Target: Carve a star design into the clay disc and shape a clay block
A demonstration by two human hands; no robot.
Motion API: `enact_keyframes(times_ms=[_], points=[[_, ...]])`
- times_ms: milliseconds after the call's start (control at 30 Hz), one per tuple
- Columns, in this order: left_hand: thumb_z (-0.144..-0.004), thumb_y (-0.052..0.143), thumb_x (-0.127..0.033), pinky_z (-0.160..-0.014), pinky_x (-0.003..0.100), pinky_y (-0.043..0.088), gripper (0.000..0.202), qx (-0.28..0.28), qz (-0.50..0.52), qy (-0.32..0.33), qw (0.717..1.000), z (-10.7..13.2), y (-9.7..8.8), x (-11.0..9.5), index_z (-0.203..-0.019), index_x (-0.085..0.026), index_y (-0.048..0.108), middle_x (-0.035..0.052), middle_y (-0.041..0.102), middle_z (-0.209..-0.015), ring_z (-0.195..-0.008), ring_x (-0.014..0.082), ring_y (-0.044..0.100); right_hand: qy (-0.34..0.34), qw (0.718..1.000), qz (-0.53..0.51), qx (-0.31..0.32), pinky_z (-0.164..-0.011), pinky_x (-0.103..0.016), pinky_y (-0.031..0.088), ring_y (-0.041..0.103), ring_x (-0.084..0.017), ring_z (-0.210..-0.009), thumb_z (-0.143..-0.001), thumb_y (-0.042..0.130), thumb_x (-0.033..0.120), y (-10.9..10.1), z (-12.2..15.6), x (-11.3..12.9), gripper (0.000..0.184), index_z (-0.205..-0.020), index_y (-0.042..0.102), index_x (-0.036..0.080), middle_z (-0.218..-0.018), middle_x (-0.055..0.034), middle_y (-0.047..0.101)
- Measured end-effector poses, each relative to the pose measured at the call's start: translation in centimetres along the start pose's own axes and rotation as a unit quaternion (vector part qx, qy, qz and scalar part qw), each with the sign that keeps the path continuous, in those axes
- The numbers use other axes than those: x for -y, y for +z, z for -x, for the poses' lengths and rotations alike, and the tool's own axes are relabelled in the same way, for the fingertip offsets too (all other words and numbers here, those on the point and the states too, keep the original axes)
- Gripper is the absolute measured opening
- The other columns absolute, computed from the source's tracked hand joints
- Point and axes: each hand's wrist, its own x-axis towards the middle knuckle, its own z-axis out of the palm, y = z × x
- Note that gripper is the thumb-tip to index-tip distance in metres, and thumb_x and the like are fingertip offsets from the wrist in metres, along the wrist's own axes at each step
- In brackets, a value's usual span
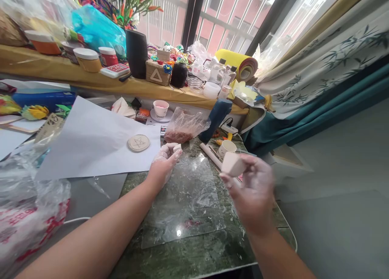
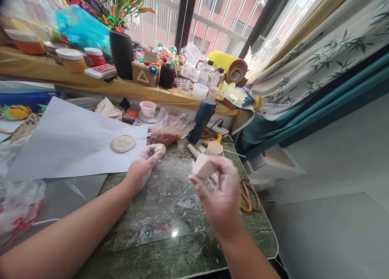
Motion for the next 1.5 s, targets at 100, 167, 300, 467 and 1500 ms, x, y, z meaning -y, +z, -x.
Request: enact_keyframes(times_ms=[100,167,300,467,1500], points=[[-0.075,0.084,-0.047,-0.073,0.029,0.047,0.042,-0.003,0.0,-0.002,1.0,0.0,0.0,0.0,-0.104,-0.02,0.068,0.0029,0.066,-0.097,-0.086,0.0175,0.057,-0.035,0.978,0.14,0.153,-0.103,-0.056,0.057,0.067,-0.033,-0.118,-0.088,0.081,0.038,0.8,3.2,-2.7,0.058,-0.139,0.057,0.029,-0.129,-0.0118,0.068],[-0.075,0.084,-0.047,-0.074,0.029,0.048,0.043,-0.006,-0.004,-0.003,1.0,0.0,0.1,-0.1,-0.103,-0.019,0.068,0.0033,0.066,-0.098,-0.087,0.0181,0.058,-0.045,0.966,0.198,0.162,-0.106,-0.059,0.055,0.066,-0.035,-0.123,-0.09,0.078,0.038,1.4,5.0,-4.3,0.062,-0.145,0.052,0.026,-0.132,-0.0139,0.068],[-0.075,0.083,-0.046,-0.074,0.029,0.048,0.042,-0.007,-0.008,0.004,1.0,0.0,0.1,-0.1,-0.104,-0.019,0.068,0.0038,0.066,-0.098,-0.09,0.0188,0.058,-0.055,0.956,0.232,0.169,-0.112,-0.059,0.051,0.062,-0.035,-0.129,-0.09,0.076,0.037,1.9,5.7,-5.7,0.061,-0.145,0.053,0.024,-0.137,-0.0149,0.066],[-0.075,0.082,-0.045,-0.074,0.029,0.048,0.039,-0.011,-0.022,0.002,1.0,-0.1,0.2,-0.2,-0.101,-0.02,0.068,0.0035,0.066,-0.096,-0.089,0.0187,0.057,-0.049,0.93,0.26,0.257,-0.111,-0.061,0.05,0.063,-0.037,-0.129,-0.094,0.073,0.033,2.3,4.7,-5.6,0.048,-0.139,0.06,0.023,-0.135,-0.0142,0.07],[-0.077,0.082,-0.045,-0.075,0.029,0.048,0.042,0.001,-0.002,-0.001,1.0,-0.1,-0.1,0.5,-0.108,-0.02,0.068,0.0041,0.067,-0.101,-0.089,0.0182,0.06,0.24,0.966,-0.085,0.052,-0.09,-0.044,0.061,0.075,-0.026,-0.097,-0.075,0.092,0.05,0.6,-1.8,0.5,0.056,-0.118,0.073,0.02,-0.111,-0.0101,0.079]])
